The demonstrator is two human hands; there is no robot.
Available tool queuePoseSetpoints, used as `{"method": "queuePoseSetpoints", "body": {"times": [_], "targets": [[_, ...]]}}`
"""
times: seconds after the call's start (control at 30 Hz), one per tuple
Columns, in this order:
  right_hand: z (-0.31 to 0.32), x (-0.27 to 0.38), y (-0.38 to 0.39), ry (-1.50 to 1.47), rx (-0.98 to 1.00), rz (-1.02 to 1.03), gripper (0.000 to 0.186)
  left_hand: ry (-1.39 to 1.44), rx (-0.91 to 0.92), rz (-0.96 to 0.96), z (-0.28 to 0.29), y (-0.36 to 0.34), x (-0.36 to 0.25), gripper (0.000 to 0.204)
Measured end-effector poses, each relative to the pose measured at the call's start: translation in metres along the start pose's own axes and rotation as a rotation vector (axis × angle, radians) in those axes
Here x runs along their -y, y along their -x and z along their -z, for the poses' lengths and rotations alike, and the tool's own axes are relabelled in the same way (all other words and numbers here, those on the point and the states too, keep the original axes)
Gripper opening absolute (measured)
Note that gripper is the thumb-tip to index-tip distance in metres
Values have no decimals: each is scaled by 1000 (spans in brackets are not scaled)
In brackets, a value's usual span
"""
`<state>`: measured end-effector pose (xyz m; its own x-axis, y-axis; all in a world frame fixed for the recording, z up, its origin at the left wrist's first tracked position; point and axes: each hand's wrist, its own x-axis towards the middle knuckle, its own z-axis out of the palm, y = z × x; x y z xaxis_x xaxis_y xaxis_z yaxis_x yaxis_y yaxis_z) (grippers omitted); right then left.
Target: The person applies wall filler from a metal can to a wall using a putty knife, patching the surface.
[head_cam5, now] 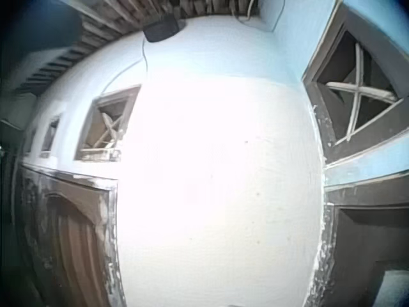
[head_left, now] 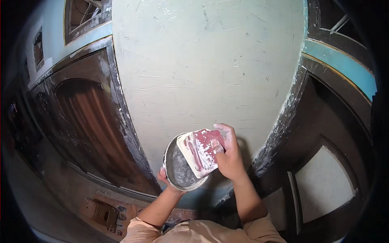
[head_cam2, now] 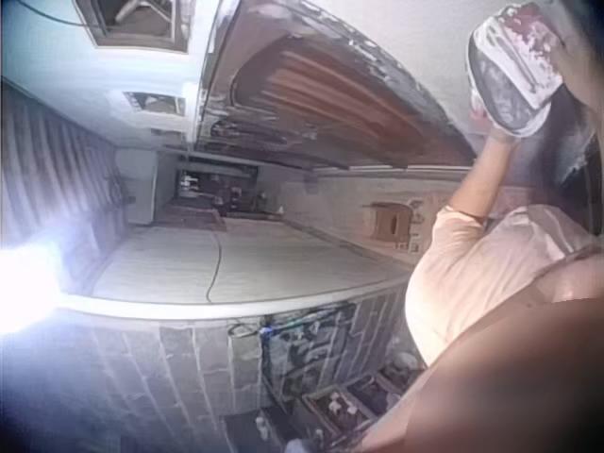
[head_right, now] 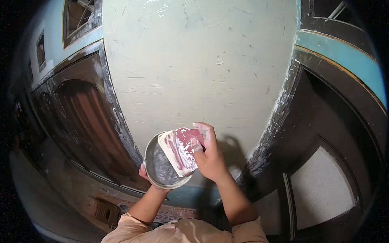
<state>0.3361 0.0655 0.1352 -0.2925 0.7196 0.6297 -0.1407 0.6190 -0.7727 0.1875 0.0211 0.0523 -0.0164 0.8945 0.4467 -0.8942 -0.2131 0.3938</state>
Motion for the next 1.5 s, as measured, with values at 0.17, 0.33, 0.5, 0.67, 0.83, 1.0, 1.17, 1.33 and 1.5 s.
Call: {"method": "queuePoseSetpoints", "body": {"times": [0.17,0.33,0.5,0.67,0.83,1.0,1.17,1.33,1.5], "targets": [[5,9,-8,105,253,-36,40,-103,-166,70,16,-6,-4,91],[15,35,-16,421,429,35,27,-41,-199,157,12,-12,-15,85],[35,88,-45,520,65,359,22,104,-166,148,16,-17,-17,77],[75,144,-102,950,-421,991,33,167,-72,138,3,-18,-15,78],[108,164,-176,1340,-471,1306,58,158,-59,88,-2,-18,-14,80],[116,155,-216,1429,-383,1295,46,212,-54,45,2,-17,-14,83],[121,149,-231,1459,-406,1311,45,187,-48,7,-3,-17,-15,79],[135,143,-235,1559,-382,1253,48,204,-102,-29,2,-20,-15,81],[140,140,-235,1552,-405,1245,51,214,-92,-8,1,-18,-16,81]]}}
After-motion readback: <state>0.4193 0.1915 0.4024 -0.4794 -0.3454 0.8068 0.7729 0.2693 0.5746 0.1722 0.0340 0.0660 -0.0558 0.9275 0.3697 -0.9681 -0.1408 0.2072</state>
